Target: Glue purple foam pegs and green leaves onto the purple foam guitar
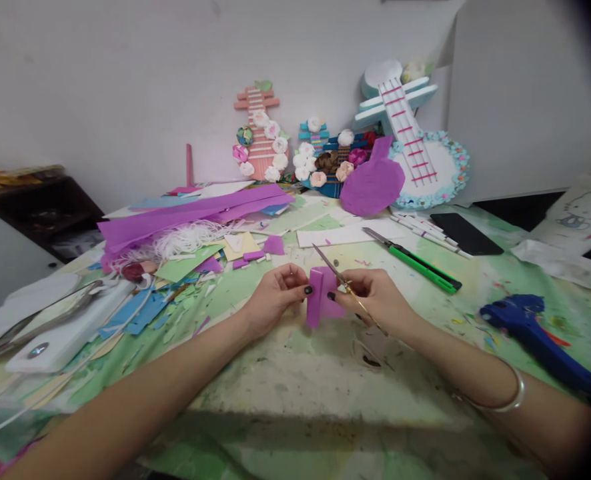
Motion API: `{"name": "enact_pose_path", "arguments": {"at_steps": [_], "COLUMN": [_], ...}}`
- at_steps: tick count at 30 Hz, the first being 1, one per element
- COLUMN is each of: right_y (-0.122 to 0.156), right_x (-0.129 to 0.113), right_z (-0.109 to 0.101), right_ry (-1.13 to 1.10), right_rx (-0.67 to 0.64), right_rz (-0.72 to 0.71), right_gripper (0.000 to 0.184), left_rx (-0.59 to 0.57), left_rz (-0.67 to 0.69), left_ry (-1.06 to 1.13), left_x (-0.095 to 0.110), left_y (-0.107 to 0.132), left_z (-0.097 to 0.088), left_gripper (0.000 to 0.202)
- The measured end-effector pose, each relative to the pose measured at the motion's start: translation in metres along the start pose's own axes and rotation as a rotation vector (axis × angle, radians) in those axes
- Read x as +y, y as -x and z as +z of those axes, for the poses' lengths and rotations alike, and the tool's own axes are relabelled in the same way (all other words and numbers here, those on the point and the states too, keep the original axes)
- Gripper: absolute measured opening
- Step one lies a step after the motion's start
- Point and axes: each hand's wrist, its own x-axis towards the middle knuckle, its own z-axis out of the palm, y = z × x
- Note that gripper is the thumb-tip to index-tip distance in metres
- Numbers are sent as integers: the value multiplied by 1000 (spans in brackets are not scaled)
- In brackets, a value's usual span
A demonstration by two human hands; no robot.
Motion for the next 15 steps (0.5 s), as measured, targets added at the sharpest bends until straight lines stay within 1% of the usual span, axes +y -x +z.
{"name": "enact_pose_path", "arguments": {"at_steps": [3,6,8,10,12,15], "right_y": [0,-3,-4,-4,-4,-3], "right_x": [1,5,8,11,12,12], "right_z": [3,0,-2,-3,-4,-5], "right_ry": [-27,-47,-30,-1,12,87], "right_rx": [29,76,129,178,198,207], "right_rz": [-27,-70,-118,-167,-209,-298], "right_gripper": [16,15,16,15,11,11], "left_rx": [-1,32,60,71,50,-61], "left_rz": [-19,-30,-68,-126,-199,-328], "left_ry": [-27,-67,-86,-90,-84,-58], "left_x": [-2,-2,-2,-1,0,2], "left_y": [1,0,0,-1,0,1], "left_z": [3,1,0,0,0,0], "left_gripper": [29,28,26,29,35,47]}}
